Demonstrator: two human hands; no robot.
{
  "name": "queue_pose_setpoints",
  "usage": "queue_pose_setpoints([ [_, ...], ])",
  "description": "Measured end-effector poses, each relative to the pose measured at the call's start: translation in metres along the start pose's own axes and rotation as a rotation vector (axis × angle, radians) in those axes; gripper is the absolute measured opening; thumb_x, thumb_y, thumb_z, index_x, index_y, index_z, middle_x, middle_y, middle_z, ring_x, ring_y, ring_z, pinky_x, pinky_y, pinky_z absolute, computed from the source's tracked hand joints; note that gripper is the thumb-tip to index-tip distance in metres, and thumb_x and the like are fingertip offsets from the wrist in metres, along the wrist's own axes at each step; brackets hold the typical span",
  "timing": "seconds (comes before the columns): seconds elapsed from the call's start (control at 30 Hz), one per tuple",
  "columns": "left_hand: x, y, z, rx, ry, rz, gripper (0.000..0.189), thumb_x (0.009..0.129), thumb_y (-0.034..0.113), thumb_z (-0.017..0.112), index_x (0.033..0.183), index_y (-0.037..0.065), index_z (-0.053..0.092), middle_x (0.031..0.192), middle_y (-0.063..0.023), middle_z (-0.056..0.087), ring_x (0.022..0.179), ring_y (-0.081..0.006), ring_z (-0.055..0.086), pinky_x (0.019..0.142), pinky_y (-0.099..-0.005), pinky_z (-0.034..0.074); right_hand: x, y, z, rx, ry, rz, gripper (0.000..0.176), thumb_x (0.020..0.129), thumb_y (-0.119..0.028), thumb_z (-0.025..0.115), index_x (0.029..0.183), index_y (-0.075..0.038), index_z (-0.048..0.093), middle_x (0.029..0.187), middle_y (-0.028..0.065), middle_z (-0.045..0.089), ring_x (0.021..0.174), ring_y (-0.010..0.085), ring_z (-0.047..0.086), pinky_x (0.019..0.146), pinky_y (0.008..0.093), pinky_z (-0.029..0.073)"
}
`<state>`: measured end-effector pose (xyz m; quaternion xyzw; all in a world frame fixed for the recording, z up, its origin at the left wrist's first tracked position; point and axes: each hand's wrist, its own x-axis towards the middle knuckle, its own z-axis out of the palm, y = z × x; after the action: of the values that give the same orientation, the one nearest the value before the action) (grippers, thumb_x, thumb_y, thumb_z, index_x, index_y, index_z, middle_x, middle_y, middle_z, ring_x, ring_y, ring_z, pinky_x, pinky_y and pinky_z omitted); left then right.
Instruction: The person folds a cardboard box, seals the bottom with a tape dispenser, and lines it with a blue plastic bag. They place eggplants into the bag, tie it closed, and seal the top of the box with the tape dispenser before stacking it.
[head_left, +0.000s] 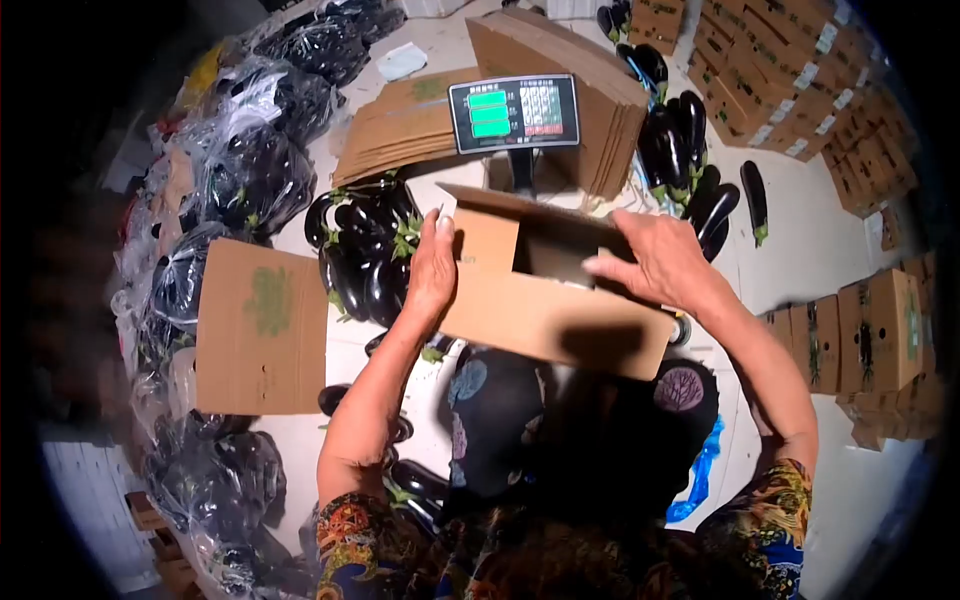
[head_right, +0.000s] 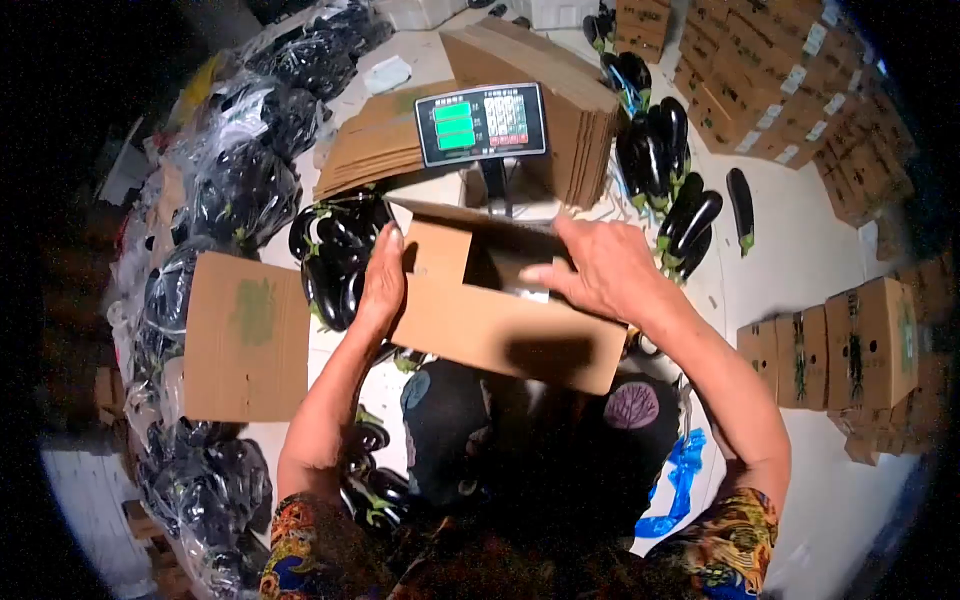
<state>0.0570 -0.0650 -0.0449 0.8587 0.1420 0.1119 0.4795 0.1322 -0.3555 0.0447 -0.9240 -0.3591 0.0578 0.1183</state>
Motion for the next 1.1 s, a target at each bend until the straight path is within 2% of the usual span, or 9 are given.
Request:
queue_pose_setpoints([
  [0.03,0.002,-0.015,0.001,-0.110,-0.024,0.021,0.064,0.100,0.048,0.031,0.136,-0.003,0.042,0.134,-0.0188,0.049,0.122,-0.0286,0.048,0.107,-0.0330,0.032,-0.013,-0.003,0.009,0.111,0.028,-0.127,0.065,0.080,-0.057,0.062,0.114,-0.001,0.053,0.103,0.0268,0.060,0.094,0.0413,0.060,0.081,0.0469,0.049],
  [0.07,0.004,-0.002,0.001,-0.297,0.017,-0.178,0.063,0.099,0.046,0.033,0.140,-0.002,0.036,0.136,-0.0208,0.048,0.124,-0.0279,0.047,0.105,-0.0351,0.035,-0.024,0.013,0.051,-0.100,0.148,-0.243,0.076,0.081,-0.054,0.063,0.135,-0.005,0.043,0.132,0.0261,0.047,0.122,0.0397,0.047,0.100,0.0462,0.039],
  [0.13,-0.003,0.007,0.002,-0.774,0.014,-0.465,0.062,0.099,0.046,0.034,0.140,-0.001,0.036,0.135,-0.0187,0.048,0.123,-0.0247,0.047,0.106,-0.0342,0.034,-0.032,0.012,0.066,-0.053,0.086,-0.207,0.081,0.081,-0.059,0.059,0.141,-0.009,0.039,0.147,0.0235,0.030,0.137,0.0379,0.028,0.108,0.0470,0.027],
  [0.27,0.026,0.002,-0.007,-0.408,-0.280,-0.023,0.065,0.099,0.049,0.034,0.146,0.004,0.030,0.149,-0.0151,0.033,0.138,-0.0256,0.031,0.113,-0.0365,0.023,-0.033,0.011,0.069,-0.115,0.108,-0.241,0.080,0.082,-0.059,0.059,0.141,-0.008,0.040,0.147,0.0224,0.032,0.136,0.0355,0.030,0.107,0.0469,0.029],
  [0.47,0.038,-0.005,-0.009,0.066,-0.482,0.167,0.065,0.097,0.051,0.034,0.142,0.004,0.034,0.148,-0.0162,0.025,0.143,-0.0277,0.016,0.116,-0.0369,0.012,-0.021,0.016,0.082,-0.115,0.206,-0.228,0.080,0.079,-0.057,0.061,0.138,-0.007,0.043,0.144,0.0178,0.037,0.131,0.0336,0.035,0.105,0.0454,0.028],
  [0.6,0.035,-0.006,0.006,0.175,-0.250,0.362,0.035,0.094,0.026,0.046,0.116,-0.001,0.047,0.114,-0.0195,0.044,0.114,-0.0333,0.041,0.103,-0.0378,0.032,-0.017,0.017,0.084,-0.108,0.192,-0.210,0.076,0.083,-0.062,0.053,0.139,-0.011,0.044,0.145,0.0159,0.037,0.132,0.0311,0.033,0.105,0.0451,0.027],
  [0.73,0.036,-0.006,0.007,0.238,-0.213,0.351,0.031,0.096,0.027,0.047,0.111,-0.001,0.050,0.105,-0.0172,0.045,0.103,-0.0301,0.046,0.096,-0.0352,0.036,-0.008,0.019,0.090,-0.105,0.236,0.176,0.075,0.088,-0.059,0.047,0.139,-0.004,0.043,0.144,0.0168,0.039,0.132,0.0319,0.032,0.107,0.0454,0.021],
  [0.93,0.039,-0.016,0.012,0.273,-0.154,0.346,0.033,0.090,0.026,0.053,0.112,0.000,0.052,0.110,-0.0198,0.048,0.105,-0.0334,0.047,0.095,-0.0376,0.038,-0.009,0.017,0.091,-0.097,0.426,0.014,0.072,0.086,-0.058,0.052,0.127,0.002,0.051,0.107,0.0166,0.054,0.104,0.0279,0.047,0.092,0.0409,0.031],
  [1.1,0.028,0.003,0.008,0.048,-0.174,0.047,0.031,0.098,0.026,0.042,0.117,0.006,0.056,0.112,-0.0071,0.058,0.105,-0.0157,0.053,0.094,-0.0293,0.039,-0.019,0.030,0.096,0.112,0.510,-0.074,0.080,0.078,-0.065,0.059,0.124,0.001,0.054,0.117,0.0179,0.054,0.113,0.0319,0.048,0.100,0.0445,0.027],
])
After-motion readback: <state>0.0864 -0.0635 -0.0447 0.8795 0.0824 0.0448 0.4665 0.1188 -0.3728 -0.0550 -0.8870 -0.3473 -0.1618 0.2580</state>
